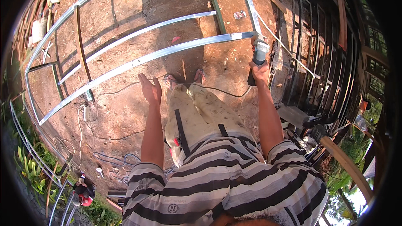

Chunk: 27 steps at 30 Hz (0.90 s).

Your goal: The person uses an angle grinder to smooth the edges of a metal frame structure. They move around the frame, grinding different sections while holding the tool with both hands.

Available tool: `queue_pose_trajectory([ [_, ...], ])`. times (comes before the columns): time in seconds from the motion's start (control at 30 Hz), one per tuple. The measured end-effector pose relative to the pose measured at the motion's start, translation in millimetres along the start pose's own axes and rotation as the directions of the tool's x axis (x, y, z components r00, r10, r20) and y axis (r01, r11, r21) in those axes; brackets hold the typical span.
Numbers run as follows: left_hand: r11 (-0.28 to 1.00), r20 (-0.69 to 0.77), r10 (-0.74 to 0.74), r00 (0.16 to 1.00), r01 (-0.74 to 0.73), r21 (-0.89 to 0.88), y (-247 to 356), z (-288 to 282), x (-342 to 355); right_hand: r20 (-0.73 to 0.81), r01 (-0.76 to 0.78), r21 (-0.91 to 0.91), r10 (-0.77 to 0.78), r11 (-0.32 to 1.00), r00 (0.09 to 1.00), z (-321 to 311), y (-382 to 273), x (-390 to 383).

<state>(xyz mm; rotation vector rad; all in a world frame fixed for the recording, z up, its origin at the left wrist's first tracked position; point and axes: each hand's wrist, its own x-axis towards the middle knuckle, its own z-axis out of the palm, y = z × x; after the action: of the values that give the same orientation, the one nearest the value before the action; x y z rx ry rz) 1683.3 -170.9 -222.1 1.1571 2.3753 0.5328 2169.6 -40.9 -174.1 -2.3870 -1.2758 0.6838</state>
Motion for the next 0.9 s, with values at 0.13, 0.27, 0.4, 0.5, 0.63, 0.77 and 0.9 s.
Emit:
queue_pose_trajectory([
  [0.13, 0.999, 0.2, -0.012, 0.98, 0.021, -0.044, -6, 15, -64, -0.033, -0.022, -0.15, 0.017, 0.988, 0.999, -7, -24, -4],
  [0.27, 0.997, 0.354, -0.053, 0.934, 0.067, -0.027, -17, 20, -107, 0.049, -0.082, -0.065, 0.085, 0.995, 0.995, -11, -43, 10],
  [0.4, 0.958, 0.323, -0.133, 0.937, 0.205, -0.202, -13, 25, -108, 0.078, -0.029, -0.096, 0.037, 0.995, 0.996, -9, -51, 13],
  [0.5, 0.91, 0.209, -0.17, 0.963, 0.235, -0.341, 18, 26, -74, 0.031, 0.099, -0.014, -0.099, 0.995, 0.995, 15, 18, 35],
  [0.63, 0.766, -0.078, -0.445, 0.892, 0.334, -0.549, 67, 40, -7, 0.01, 0.195, -0.055, -0.195, 0.979, 0.981, 23, 9, 35],
  [0.77, 0.181, 0.266, -0.798, 0.541, 0.636, -0.75, 125, 59, 73, 0.011, 0.034, -0.062, -0.033, 0.997, 0.999, 6, -1, 37],
  [0.9, 0.009, 0.389, -0.81, 0.438, 0.673, -0.74, 152, 83, 118, 0.024, -0.167, 0.019, 0.167, 0.986, 0.986, -22, -57, 36],
])
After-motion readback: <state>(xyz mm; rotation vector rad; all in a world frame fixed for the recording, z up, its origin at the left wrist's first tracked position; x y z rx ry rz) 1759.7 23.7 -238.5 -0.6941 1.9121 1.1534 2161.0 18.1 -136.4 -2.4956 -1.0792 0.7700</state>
